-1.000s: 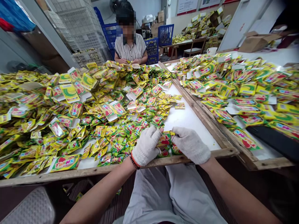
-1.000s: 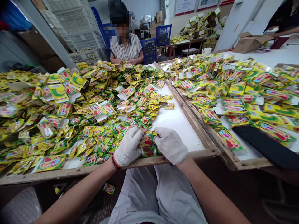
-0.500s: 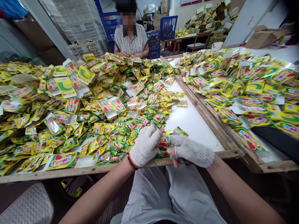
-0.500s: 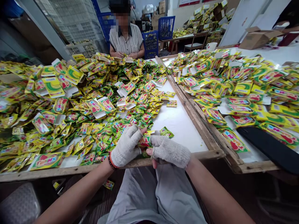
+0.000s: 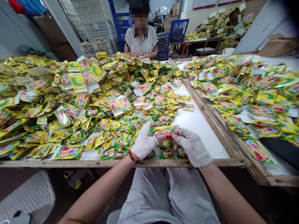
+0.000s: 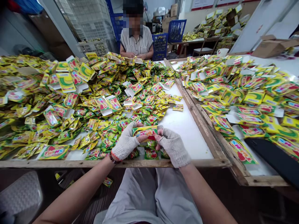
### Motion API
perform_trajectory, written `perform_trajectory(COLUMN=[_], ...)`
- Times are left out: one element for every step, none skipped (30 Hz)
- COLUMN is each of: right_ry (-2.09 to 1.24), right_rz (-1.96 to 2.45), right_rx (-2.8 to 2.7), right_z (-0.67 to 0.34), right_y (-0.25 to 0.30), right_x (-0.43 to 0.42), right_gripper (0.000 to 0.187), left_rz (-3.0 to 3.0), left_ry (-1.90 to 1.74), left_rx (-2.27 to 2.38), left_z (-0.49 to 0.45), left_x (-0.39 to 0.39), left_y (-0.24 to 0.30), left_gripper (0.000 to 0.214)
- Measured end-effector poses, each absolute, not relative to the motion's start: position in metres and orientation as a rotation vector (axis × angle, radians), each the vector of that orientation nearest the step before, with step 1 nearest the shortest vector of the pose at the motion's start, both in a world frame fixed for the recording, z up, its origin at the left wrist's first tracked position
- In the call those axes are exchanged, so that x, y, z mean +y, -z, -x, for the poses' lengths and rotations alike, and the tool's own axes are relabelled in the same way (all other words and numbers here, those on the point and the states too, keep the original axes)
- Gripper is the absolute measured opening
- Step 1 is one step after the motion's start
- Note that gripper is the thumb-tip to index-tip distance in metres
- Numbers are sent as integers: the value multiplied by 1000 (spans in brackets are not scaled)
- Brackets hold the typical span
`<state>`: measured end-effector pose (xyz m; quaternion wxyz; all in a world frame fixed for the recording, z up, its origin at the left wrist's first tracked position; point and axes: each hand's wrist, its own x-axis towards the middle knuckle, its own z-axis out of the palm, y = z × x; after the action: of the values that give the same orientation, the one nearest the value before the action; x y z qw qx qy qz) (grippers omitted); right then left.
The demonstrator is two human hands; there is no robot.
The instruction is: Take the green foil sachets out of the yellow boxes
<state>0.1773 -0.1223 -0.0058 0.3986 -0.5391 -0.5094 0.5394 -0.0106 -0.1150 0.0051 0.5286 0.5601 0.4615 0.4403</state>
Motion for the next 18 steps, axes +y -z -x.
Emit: perform_trajectory(right_ry=[-1363, -1356, -1339, -1315, -1279, -1221, -1143, -1057, -981, -928, -898, -879, -858, -827, -765, -723, -698, -662], right_rz=[1367, 1366, 1369, 1376, 1388, 1406, 1426, 1445, 1459, 1465, 1447, 1408, 1355, 1281, 1227, 1196, 1165, 1129], right_rx=[-1323, -1366, -1411, -1450, -1484, -1509, -1525, -1535, -1539, -1527, -1482, -1410, -1323, -1214, -1149, -1127, -1117, -1093], right_z=[-177, -177, -176, -174, -171, -169, -167, -167, -170, -176, -186, -200, -217, -236, -255, -273, -288, -299], right_y=[7, 7, 8, 8, 9, 10, 10, 11, 9, 6, 1, -8, -19, -32, -45, -57, -67, -72], right_x=[-121, -121, -121, -122, -123, -124, -124, -124, -122, -119, -115, -109, -102, -93, -84, -73, -60, -45], right_gripper=[30, 29, 28, 28, 27, 27, 27, 26, 26, 25, 26, 27, 29, 30, 35, 41, 47, 51], left_rz=[-1344, -1356, -1371, -1389, -1407, -1420, -1427, -1425, -1410, -1386, -1356, -1333, -1331, -1363, -1442, -1568, -1727, -1895], left_ry=[-1049, -1047, -1050, -1053, -1054, -1053, -1053, -1062, -1082, -1110, -1142, -1175, -1201, -1215, -1219, -1221, -1236, -1262], left_rx=[1103, 1103, 1106, 1109, 1112, 1110, 1104, 1100, 1095, 1088, 1077, 1066, 1058, 1056, 1068, 1092, 1109, 1111], left_z=[10, 10, 10, 10, 9, 9, 9, 8, 7, 6, 6, 6, 6, 6, 7, 8, 8, 9], left_x=[-115, -115, -115, -114, -113, -113, -112, -112, -112, -112, -112, -112, -113, -113, -113, -113, -113, -113], left_y=[-5, -5, -5, -5, -5, -5, -6, -6, -6, -5, -4, -2, 1, 4, 7, 10, 13, 15], left_gripper=[47, 45, 42, 39, 37, 35, 35, 35, 37, 40, 44, 47, 48, 45, 39, 33, 26, 20])
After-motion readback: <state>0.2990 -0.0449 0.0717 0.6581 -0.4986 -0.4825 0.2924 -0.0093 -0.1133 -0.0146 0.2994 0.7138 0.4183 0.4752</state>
